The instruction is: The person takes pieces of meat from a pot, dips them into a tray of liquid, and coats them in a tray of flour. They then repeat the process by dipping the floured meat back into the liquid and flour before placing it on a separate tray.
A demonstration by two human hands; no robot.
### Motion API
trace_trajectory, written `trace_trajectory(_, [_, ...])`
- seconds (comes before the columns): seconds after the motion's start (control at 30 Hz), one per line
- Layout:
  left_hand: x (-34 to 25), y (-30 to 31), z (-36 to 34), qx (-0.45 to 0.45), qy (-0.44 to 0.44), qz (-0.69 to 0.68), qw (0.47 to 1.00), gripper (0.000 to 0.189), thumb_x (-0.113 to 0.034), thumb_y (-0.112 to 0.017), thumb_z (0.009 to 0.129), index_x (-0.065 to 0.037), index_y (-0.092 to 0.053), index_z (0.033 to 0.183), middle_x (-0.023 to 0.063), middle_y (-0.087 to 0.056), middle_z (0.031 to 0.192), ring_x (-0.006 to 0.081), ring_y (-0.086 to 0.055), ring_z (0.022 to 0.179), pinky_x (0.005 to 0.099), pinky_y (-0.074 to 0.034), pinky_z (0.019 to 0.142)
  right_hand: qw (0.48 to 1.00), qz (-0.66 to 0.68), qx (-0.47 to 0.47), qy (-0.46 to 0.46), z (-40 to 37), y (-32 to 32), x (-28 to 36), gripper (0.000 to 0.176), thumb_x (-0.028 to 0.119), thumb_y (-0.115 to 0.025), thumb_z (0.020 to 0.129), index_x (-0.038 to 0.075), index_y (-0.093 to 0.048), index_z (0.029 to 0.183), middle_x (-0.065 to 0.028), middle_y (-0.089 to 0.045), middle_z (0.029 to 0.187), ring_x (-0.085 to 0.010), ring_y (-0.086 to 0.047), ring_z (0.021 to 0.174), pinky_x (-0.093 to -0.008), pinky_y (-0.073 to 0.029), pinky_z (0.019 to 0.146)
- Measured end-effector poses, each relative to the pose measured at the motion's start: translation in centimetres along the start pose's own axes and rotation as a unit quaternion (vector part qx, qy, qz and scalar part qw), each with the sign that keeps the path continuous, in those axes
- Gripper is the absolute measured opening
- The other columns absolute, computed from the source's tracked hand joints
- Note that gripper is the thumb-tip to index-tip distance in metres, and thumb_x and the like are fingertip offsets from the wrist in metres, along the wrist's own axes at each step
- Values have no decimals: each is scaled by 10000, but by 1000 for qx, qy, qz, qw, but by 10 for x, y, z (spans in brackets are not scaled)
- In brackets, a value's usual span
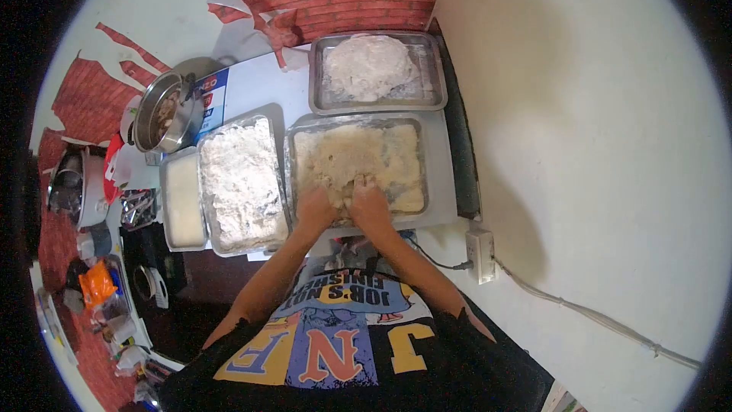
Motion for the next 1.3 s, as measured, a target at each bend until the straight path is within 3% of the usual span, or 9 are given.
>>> trace_trajectory(0.13, [25,-20,17,-11,-8,-33,999,438,-197,-731,683,17,-615,1047,245,-599,1100,385,-594,966,469,-486,792,994,-9,102,41,14,-40,-19,461,257,-680,745,-55,-600,1075,-231,-630,1035,-416,-590,954,-465,-445,914])
trace_trajectory(0.23, [14,17,13,57,-38,-103,992,423,-168,-718,678,42,-610,1030,259,-614,1044,391,-605,939,472,-487,807,992,-20,122,27,18,-2,-16,413,215,-672,747,-35,-620,1071,-219,-635,1039,-399,-582,967,-454,-437,916])
trace_trajectory(0.33, [7,53,19,-98,-74,-201,972,425,-117,-714,676,-30,-650,1087,217,-628,1095,370,-602,1009,422,-491,877,997,-7,69,32,38,33,-6,359,211,-660,759,18,-654,1062,-210,-635,1064,-378,-572,1012,-435,-430,928])
trace_trajectory(0.43, [-15,61,40,-123,-178,-223,950,502,-160,-712,696,-18,-611,1166,231,-596,1172,384,-561,1095,412,-451,958,986,64,-17,152,56,31,-7,376,207,-649,772,68,-645,1121,-190,-640,1078,-367,-561,1056,-435,-434,942])
trace_trajectory(0.53, [-22,37,49,-173,-206,-54,962,513,-248,-692,716,12,-595,1149,262,-522,1275,395,-524,1145,462,-393,1015,969,67,-137,196,62,45,-7,346,139,-620,788,94,-648,1130,-167,-640,1121,-349,-557,1099,-429,-442,937])
trace_trajectory(0.73, [-20,9,20,-66,-199,-10,978,669,-281,-679,746,11,-481,1314,231,-405,1412,410,-406,1278,502,-324,1067,989,5,-17,150,27,23,-27,372,214,-600,811,73,-627,1155,-164,-524,1301,-389,-484,1179,-514,-416,968])
trace_trajectory(0.83, [-16,20,19,-119,-162,-28,979,624,-253,-643,785,11,-470,1323,230,-410,1409,394,-381,1304,488,-313,1077,984,-63,-52,156,21,34,-26,391,202,-579,824,74,-601,1193,-199,-521,1288,-403,-474,1181,-530,-398,980])
trace_trajectory(1.03, [-68,40,75,-293,-227,-39,928,556,-207,-586,833,-25,-458,1342,198,-416,1408,380,-365,1321,474,-311,1073,949,79,-258,163,61,71,0,383,146,-541,841,1,-562,1195,-223,-517,1283,-415,-458,1202,-511,-349,1033])
trace_trajectory(1.3, [-83,-2,85,-154,-218,10,964,485,-172,-574,811,-51,-509,1276,141,-441,1399,330,-401,1294,487,-316,1056,952,62,-280,110,76,65,-27,394,173,-503,900,5,-523,1255,-210,-507,1305,-400,-449,1218,-500,-328,1044])
Point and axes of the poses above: each hand's wrist, its own z-axis towards the middle knuckle, its own y-axis out of the back of the hand, x = y × z, the point moved 8 cm from there along z, towards the middle knuckle
